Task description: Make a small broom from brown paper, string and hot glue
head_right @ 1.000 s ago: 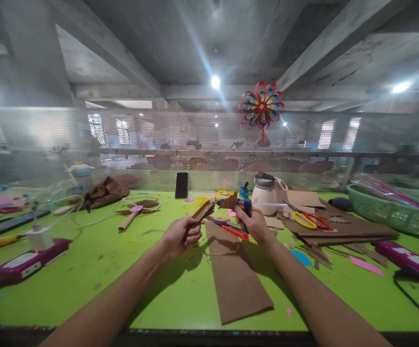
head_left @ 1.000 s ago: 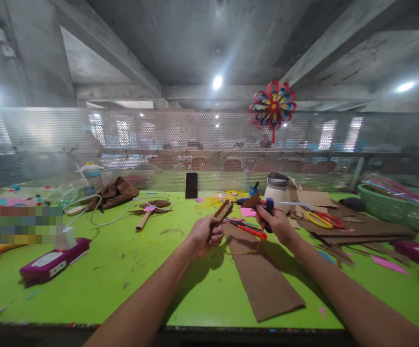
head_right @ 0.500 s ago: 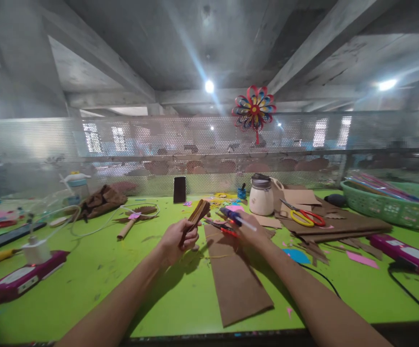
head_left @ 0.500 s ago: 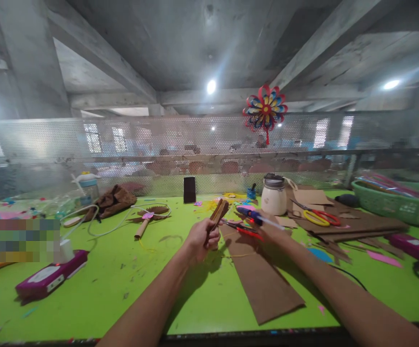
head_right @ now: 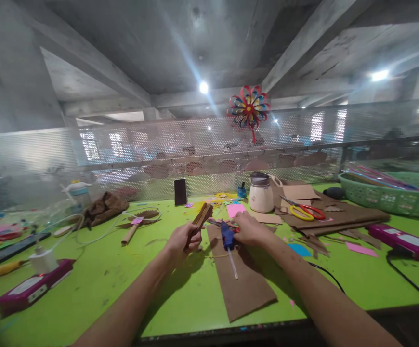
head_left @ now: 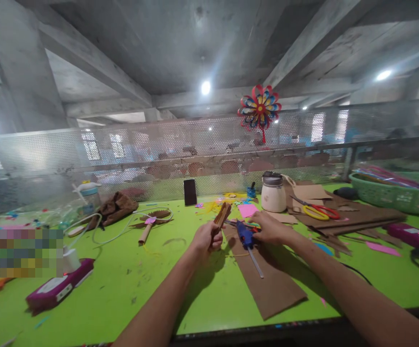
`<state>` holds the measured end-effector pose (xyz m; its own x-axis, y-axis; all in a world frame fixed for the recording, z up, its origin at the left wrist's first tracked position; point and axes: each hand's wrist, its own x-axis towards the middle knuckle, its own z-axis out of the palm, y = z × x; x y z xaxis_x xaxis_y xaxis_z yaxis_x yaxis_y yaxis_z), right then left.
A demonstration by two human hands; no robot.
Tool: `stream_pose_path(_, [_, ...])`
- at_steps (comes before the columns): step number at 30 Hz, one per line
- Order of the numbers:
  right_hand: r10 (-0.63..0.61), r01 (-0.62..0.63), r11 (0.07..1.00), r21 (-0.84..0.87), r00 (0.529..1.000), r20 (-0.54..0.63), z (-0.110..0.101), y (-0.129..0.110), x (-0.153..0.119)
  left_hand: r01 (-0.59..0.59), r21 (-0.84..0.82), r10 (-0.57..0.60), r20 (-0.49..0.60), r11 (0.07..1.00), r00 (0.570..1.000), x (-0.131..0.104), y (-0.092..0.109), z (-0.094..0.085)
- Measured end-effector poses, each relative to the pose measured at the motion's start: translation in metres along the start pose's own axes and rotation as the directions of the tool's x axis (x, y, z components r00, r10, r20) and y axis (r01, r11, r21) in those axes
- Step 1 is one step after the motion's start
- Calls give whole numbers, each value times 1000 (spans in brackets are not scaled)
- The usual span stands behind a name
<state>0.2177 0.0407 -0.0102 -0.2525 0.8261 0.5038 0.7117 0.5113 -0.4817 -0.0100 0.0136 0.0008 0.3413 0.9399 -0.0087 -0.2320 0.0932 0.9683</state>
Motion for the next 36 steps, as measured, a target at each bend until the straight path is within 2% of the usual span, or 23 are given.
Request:
stream_pose_path(3, [25,-23,984,177,1000,-5,5,-24,8,-29,53,28,19,998,999,-1,-1,3])
stream_pose_path(5, [163,-158,872,463,986,29,13,-43,13,-77,98,74,34,992,997,-2,-2,7])
stream_pose_path(6, [225,-215,813,542,973,48,17,-51,15,-104,125,100,37,987,994,-2,-3,8])
stream_pose_path(9, [308,-266,728,632,950,45,29,-69,18,-175,226,170,41,958,985,-4,-6,13])
stream_pose_path(13, [313,-169,722,671,945,-98,41,-69,21,-237,332,237,42,913,971,-4,-8,14])
stream_pose_path(15, [295,-129,714,688,947,-128,44,-66,21,-255,370,256,47,893,966,-2,-10,13])
stream_pose_path(20, [288,-112,688,717,949,-128,41,-61,18,-265,440,278,37,858,960,-1,-12,13])
stream_pose_path(25, [281,-117,699,705,952,-121,35,-60,14,-207,499,224,28,841,974,-2,-10,19])
stream_pose_path(31, [269,-114,745,657,953,-140,33,-63,11,-111,438,92,65,892,994,-2,-11,15])
stream_pose_path(36, [223,-86,810,580,960,-169,33,-64,9,-93,252,68,106,963,992,-1,-13,11])
